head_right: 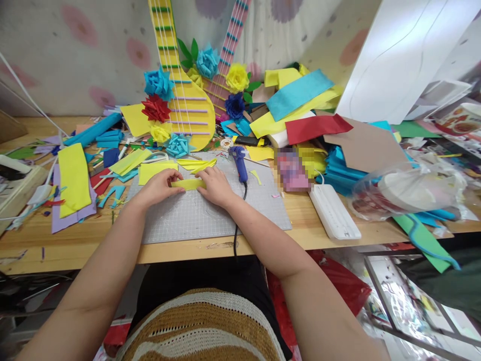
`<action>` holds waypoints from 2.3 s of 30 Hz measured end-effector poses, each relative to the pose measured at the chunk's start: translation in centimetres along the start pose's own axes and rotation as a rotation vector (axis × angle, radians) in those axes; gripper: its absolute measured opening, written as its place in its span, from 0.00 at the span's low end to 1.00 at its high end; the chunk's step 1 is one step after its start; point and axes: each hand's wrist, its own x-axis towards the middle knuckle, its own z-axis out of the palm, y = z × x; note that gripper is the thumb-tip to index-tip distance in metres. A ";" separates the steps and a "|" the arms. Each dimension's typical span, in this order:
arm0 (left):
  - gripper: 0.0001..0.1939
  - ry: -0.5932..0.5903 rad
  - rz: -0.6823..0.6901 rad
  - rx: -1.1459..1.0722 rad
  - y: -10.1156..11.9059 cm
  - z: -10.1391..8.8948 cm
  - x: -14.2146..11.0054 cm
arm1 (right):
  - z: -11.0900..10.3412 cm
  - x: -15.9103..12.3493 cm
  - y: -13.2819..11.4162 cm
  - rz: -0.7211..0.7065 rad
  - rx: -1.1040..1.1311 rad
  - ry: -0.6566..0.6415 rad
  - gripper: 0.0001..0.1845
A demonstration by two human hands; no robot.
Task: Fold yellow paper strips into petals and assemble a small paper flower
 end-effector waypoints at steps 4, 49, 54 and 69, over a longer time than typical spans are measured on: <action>0.16 0.000 0.064 -0.019 0.6 0.0 0.0 | 0.0 0.1 0.0 -0.019 0.007 0.023 0.12; 0.26 0.094 0.147 0.030 1.0 1.6 0.0 | -0.5 0.0 0.4 -0.024 0.044 -0.088 0.08; 0.13 0.043 0.155 0.057 0.7 1.8 0.1 | -0.4 0.1 0.6 -0.002 0.130 -0.068 0.05; 0.09 0.031 0.061 0.103 1.0 1.8 0.1 | 0.7 0.8 -0.8 0.256 0.085 -0.006 0.08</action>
